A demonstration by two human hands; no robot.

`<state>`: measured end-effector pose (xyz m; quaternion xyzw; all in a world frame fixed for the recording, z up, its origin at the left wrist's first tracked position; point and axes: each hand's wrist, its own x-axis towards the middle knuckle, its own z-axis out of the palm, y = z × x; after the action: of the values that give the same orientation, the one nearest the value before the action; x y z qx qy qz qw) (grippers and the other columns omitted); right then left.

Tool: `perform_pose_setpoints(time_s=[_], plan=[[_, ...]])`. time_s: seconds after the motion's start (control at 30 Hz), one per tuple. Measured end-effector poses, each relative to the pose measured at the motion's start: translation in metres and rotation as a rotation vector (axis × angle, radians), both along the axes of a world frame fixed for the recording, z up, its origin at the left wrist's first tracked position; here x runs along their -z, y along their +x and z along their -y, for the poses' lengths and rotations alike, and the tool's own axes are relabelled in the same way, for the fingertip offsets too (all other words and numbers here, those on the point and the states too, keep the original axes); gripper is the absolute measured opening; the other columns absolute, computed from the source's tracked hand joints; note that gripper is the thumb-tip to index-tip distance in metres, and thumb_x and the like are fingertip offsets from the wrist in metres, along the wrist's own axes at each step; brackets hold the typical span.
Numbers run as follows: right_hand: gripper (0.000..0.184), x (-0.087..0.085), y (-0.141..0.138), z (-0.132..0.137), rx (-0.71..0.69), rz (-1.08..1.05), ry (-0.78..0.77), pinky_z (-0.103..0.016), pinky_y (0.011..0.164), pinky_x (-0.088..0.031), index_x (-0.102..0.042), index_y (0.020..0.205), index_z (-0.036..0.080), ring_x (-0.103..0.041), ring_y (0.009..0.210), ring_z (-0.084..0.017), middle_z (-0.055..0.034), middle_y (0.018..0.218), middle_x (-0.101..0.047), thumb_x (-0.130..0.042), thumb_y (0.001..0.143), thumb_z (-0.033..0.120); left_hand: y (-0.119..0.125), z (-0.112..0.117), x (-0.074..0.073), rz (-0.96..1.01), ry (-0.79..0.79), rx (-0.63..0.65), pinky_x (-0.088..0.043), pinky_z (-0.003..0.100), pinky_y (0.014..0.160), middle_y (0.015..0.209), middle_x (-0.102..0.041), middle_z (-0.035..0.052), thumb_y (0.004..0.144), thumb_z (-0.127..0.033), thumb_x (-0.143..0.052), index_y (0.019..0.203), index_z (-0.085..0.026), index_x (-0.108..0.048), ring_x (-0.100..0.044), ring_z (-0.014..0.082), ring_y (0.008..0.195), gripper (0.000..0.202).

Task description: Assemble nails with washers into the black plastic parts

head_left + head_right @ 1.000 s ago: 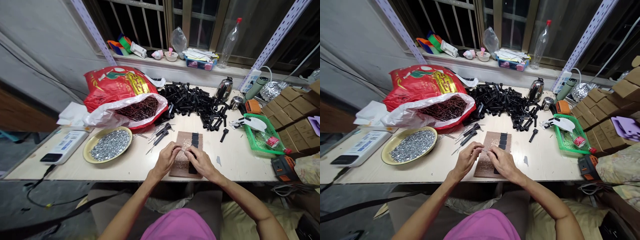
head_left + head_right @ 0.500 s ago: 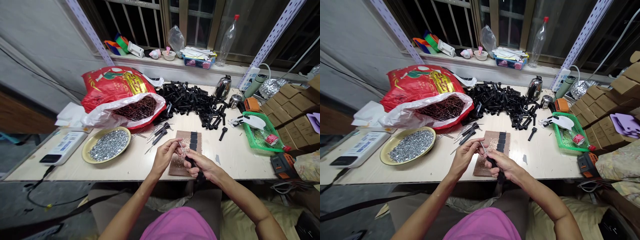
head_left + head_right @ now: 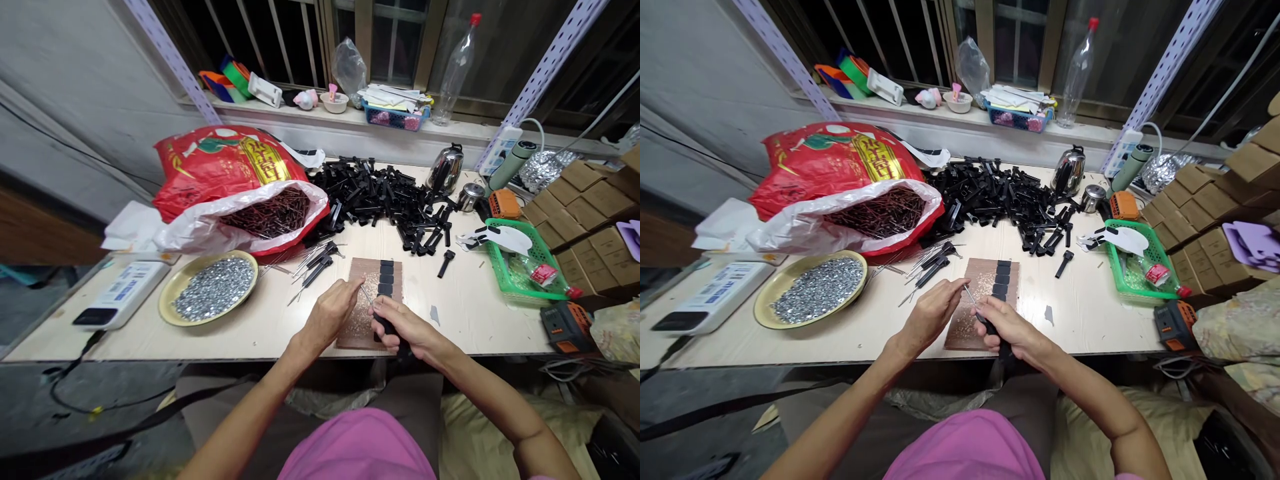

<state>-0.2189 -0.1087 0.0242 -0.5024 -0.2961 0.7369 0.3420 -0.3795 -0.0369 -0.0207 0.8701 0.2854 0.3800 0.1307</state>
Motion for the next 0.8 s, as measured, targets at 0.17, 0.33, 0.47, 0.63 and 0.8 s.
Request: perform_pose_setpoints(time_s=[0.17,0.33,0.47,0.63,0.8], plan=[[0.026,0.013,0.002,-0.004,0.013,0.497,0.319,-0.019,0.043,-0.027,-0.053,0.086,0.021,-0.036,0.042,-0.005,0.0078,0.059,-0.044,-0.038,0.092,0.041,0.007,0.004,0.008,-0.277,0.222,-0.105,-0.048,0.024,0.061,0.070,-0.063,0.0025,0.094,-0.012,-0.033,0.105,-0.016,-0.055,-0.060,0.0145,0.066,0.025],[0.021,0.013,-0.003,-0.005,-0.085,1.131,0.533,-0.023,0.059,-0.033,-0.056,0.086,0.022,-0.056,0.069,-0.013,0.0014,0.076,-0.060,-0.038,0.094,0.028,0.018,0.007,0.012,-0.367,0.237,-0.223,-0.044,0.023,0.057,0.065,-0.059,0.0022,0.092,-0.011,-0.034,0.089,-0.017,-0.055,-0.058,0.0151,0.065,0.022],[0.022,0.010,-0.010,-0.005,-0.212,1.478,0.541,-0.023,0.053,-0.030,-0.059,0.099,0.025,-0.061,0.072,-0.015,-0.0020,0.091,-0.066,-0.037,0.096,0.028,0.022,0.006,0.011,-0.440,0.059,-0.295,-0.040,0.023,0.054,0.065,-0.058,0.0035,0.086,-0.010,-0.038,0.074,-0.020,-0.050,-0.059,0.0164,0.068,0.020],[0.027,0.021,-0.013,-0.007,-0.243,1.648,0.625,-0.023,0.049,-0.028,-0.062,0.100,0.023,-0.063,0.069,-0.014,-0.0045,0.089,-0.067,-0.036,0.097,0.029,0.022,0.001,0.010,-0.351,-0.304,-0.273,-0.043,0.026,0.058,0.062,-0.055,0.0016,0.085,-0.012,-0.034,0.073,-0.022,-0.045,-0.059,0.0171,0.062,0.019],[0.026,0.036,-0.004,-0.007,-0.180,1.492,0.671,-0.021,0.058,-0.038,-0.061,0.102,0.023,-0.064,0.080,-0.013,-0.0015,0.093,-0.067,-0.035,0.098,0.026,0.025,0.005,0.000,-0.137,-0.617,-0.113,-0.046,0.031,0.061,0.065,-0.059,0.0019,0.088,-0.029,-0.027,0.078,-0.024,-0.047,-0.061,0.0194,0.060,0.023]])
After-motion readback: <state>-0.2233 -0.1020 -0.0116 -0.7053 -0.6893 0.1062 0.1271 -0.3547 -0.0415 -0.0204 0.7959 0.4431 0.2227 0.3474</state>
